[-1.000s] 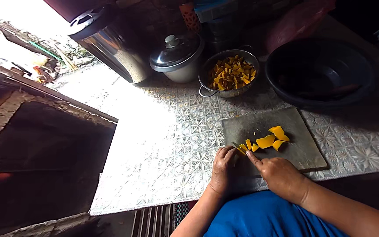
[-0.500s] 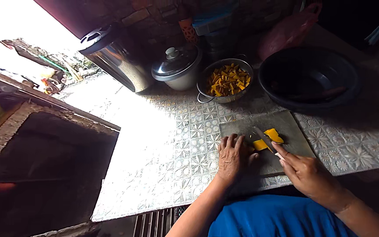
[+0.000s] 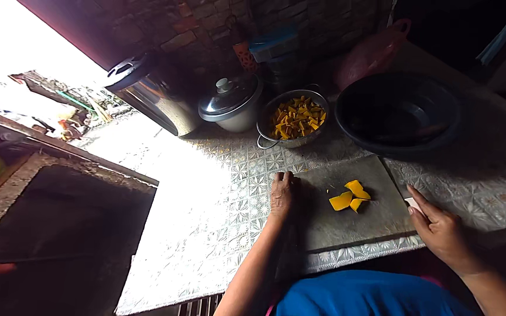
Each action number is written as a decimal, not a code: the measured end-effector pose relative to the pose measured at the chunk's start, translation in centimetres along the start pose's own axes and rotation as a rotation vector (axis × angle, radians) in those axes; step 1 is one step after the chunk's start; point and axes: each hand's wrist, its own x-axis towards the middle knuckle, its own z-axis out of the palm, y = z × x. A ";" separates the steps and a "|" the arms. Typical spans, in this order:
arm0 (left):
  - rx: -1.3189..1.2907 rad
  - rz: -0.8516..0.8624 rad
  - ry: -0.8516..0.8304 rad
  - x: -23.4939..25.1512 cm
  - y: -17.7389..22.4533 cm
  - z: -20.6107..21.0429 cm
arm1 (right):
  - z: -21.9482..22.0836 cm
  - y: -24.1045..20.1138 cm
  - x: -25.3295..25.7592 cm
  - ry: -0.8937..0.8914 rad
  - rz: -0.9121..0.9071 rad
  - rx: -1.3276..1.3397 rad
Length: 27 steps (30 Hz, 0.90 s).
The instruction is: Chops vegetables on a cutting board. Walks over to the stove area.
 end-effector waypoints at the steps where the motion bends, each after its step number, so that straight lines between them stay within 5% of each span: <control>1: 0.017 -0.054 -0.031 0.2 0.2 -0.3 | 0.3 0.1 -0.1 0.011 0.003 -0.009; 7: -0.011 -0.062 -0.080 1.3 0.5 -1.5 | 1.0 0.1 -0.4 0.104 -0.013 -0.053; 10: -0.077 0.066 0.080 3.1 1.5 -3.4 | 1.1 0.2 -0.4 0.125 -0.020 -0.070; 14: -0.082 0.233 0.270 8.5 3.8 -8.0 | 1.2 0.1 -0.4 0.137 -0.022 -0.100; 19: 0.006 0.244 0.279 15.5 6.0 -11.5 | 1.1 0.0 -0.5 0.118 -0.019 -0.091; 23: -0.028 0.367 0.129 12.7 8.7 -9.8 | 1.1 0.1 -0.5 0.131 -0.020 -0.099; 27: -0.173 0.691 -0.359 6.4 9.6 -3.2 | 1.1 0.1 -0.5 0.130 -0.031 -0.100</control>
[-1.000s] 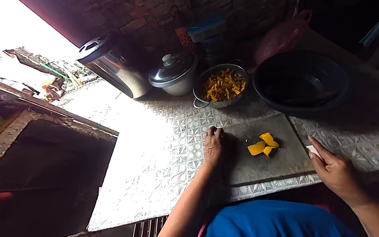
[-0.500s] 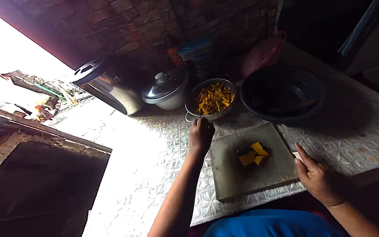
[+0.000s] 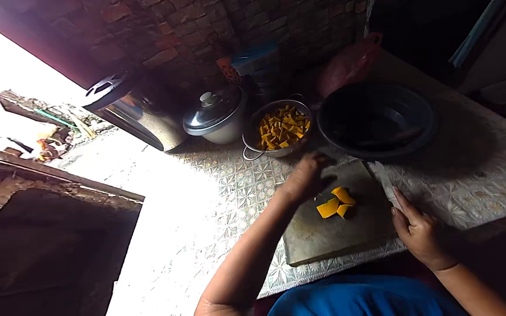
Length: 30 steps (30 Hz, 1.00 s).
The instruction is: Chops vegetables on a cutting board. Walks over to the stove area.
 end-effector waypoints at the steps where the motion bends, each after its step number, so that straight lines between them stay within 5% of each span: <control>1: -0.067 0.030 -0.144 -0.3 0.5 1.4 | -0.1 0.0 0.0 -0.010 0.000 -0.006; 5: -0.138 -0.046 -0.313 -0.8 1.7 3.5 | 0.0 0.0 -0.1 -0.019 0.009 -0.014; 14: -0.284 -0.337 0.124 -8.4 0.8 1.0 | -0.2 -0.1 -0.1 -0.036 0.008 0.034; 20: -0.239 -0.617 0.197 -14.9 2.1 4.6 | -1.5 -4.5 0.7 -0.130 -0.137 0.105; 30: -0.144 -0.395 0.481 -17.5 2.3 7.1 | 0.6 -9.6 -0.2 -0.430 -0.511 0.088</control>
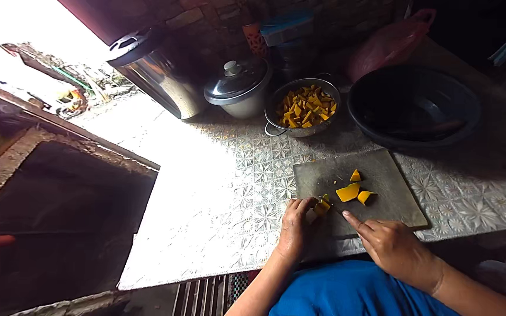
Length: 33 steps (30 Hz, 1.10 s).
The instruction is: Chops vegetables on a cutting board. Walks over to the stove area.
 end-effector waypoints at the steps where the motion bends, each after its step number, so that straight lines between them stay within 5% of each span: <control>1: 0.007 0.033 0.019 -0.2 -0.1 0.2 | 0.0 -0.1 0.1 -0.019 -0.007 -0.018; 10: -0.009 0.092 0.090 -0.2 -0.8 1.1 | -2.0 -2.0 2.2 -0.220 -0.013 -0.220; 15: -0.021 0.067 0.089 -0.2 -0.7 1.1 | -0.6 -1.8 3.4 -0.387 0.095 -0.116; 24: -0.016 0.123 0.171 -0.6 -1.5 1.5 | 0.6 -0.3 1.2 -0.041 0.021 -0.021; 33: -0.008 0.153 0.174 -0.7 -1.7 1.7 | -0.8 -1.6 1.3 -0.153 -0.038 -0.120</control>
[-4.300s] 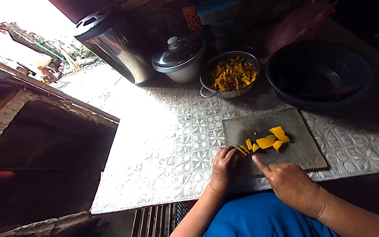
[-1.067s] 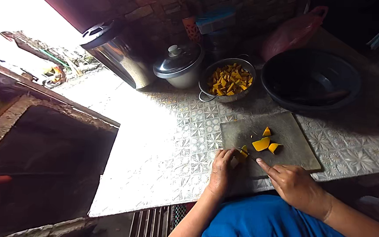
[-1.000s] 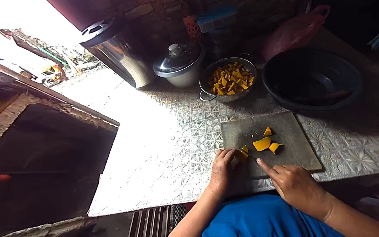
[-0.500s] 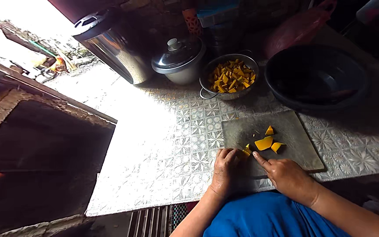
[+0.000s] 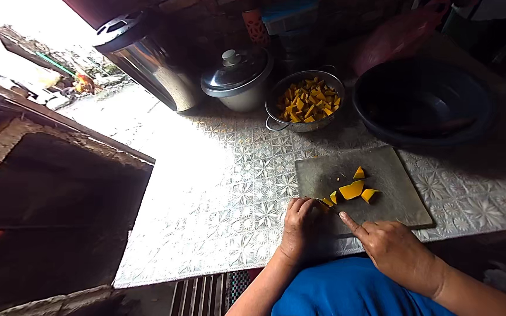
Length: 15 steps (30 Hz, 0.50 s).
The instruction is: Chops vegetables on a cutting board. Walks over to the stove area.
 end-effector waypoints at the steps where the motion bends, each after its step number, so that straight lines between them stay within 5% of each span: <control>1: -0.004 0.001 -0.002 0.0 0.0 0.0 | -0.2 -0.2 0.2 -0.009 0.001 -0.029; 11: 0.012 0.000 -0.017 0.1 0.1 0.1 | 0.5 -1.1 2.6 -0.256 0.108 0.052; 15: 0.041 0.000 0.003 0.2 -0.1 -0.1 | 1.6 0.1 1.4 -0.129 0.082 0.121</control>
